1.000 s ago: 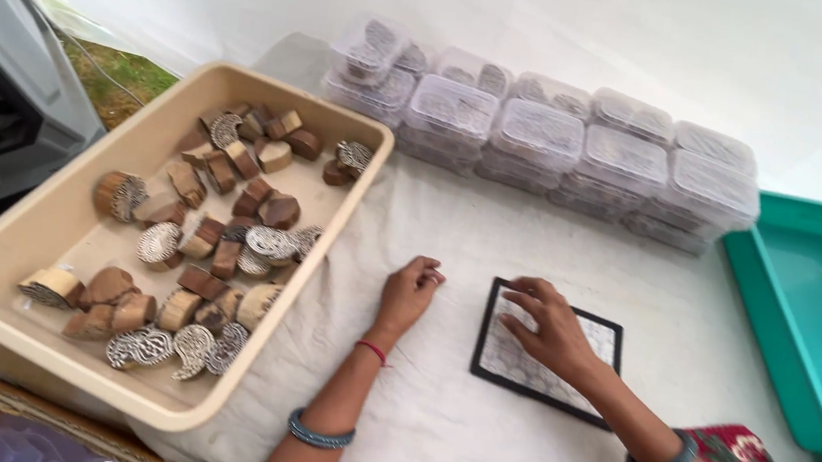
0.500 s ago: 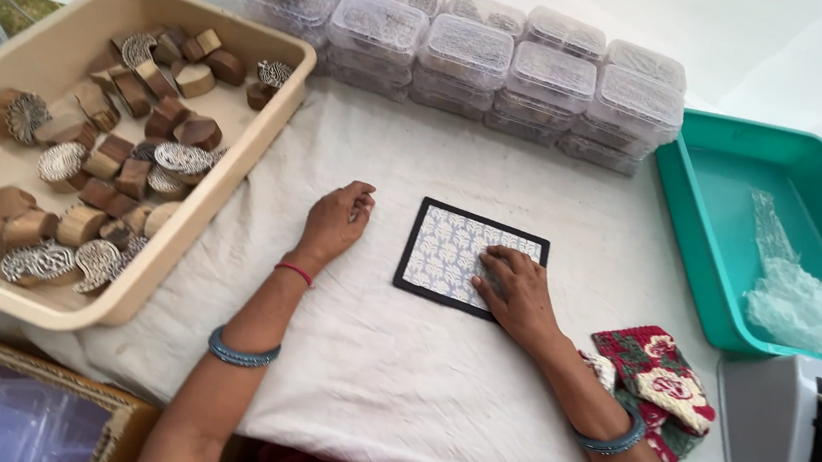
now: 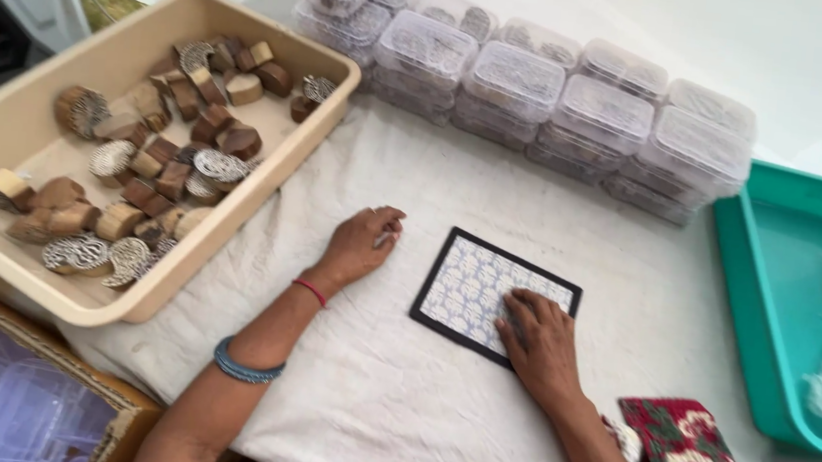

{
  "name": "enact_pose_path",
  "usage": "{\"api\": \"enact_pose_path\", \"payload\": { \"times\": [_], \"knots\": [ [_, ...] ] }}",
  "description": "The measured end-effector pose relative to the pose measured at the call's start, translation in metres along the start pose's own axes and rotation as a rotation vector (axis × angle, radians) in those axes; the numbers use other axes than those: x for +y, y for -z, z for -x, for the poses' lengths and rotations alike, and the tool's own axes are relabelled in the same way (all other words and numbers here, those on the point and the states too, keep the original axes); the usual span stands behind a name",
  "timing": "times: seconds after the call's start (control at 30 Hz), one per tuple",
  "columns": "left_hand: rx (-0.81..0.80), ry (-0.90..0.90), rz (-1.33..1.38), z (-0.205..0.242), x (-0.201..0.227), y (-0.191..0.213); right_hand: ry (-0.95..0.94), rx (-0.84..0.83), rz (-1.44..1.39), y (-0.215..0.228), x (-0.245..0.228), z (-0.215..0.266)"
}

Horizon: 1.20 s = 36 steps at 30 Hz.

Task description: The person places decorative metal items into a clear plastic container, closes the lid, and wraps the container in bubble wrap. They then secure the bubble wrap with tape and place the finished package on a stack of similar items.

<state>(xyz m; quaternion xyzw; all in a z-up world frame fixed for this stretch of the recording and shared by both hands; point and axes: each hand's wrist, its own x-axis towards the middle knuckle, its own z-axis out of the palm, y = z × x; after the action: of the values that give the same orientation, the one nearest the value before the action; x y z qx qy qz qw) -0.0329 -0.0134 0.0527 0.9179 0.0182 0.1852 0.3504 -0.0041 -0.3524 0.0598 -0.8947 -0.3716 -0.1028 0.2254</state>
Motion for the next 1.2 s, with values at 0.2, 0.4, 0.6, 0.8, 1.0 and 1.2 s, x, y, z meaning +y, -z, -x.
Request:
{"api": "enact_pose_path", "payload": {
  "times": [0.2, 0.4, 0.6, 0.8, 1.0, 1.2],
  "knots": [
    [0.028, -0.058, 0.004, 0.0, 0.001, -0.003, -0.011, -0.027, -0.027, 0.002, 0.004, 0.001],
    [0.049, -0.073, 0.036, -0.001, -0.024, -0.032, 0.005, 0.049, 0.013, -0.018, 0.035, 0.006],
    [-0.054, -0.08, -0.111, 0.009, -0.015, -0.034, 0.092, 0.096, 0.103, -0.105, 0.166, 0.007],
    [-0.283, -0.163, -0.196, 0.116, 0.072, 0.055, 0.213, 0.01, 0.091, -0.131, 0.168, -0.01],
    [-0.103, 0.123, -0.053, 0.248, 0.067, 0.166, 0.247, -0.006, 0.095, -0.153, 0.186, -0.004],
    [0.362, 0.73, -0.521, 0.3, 0.035, 0.292, 0.179, 0.029, 0.139, -0.147, 0.217, 0.032]
  ]
}}
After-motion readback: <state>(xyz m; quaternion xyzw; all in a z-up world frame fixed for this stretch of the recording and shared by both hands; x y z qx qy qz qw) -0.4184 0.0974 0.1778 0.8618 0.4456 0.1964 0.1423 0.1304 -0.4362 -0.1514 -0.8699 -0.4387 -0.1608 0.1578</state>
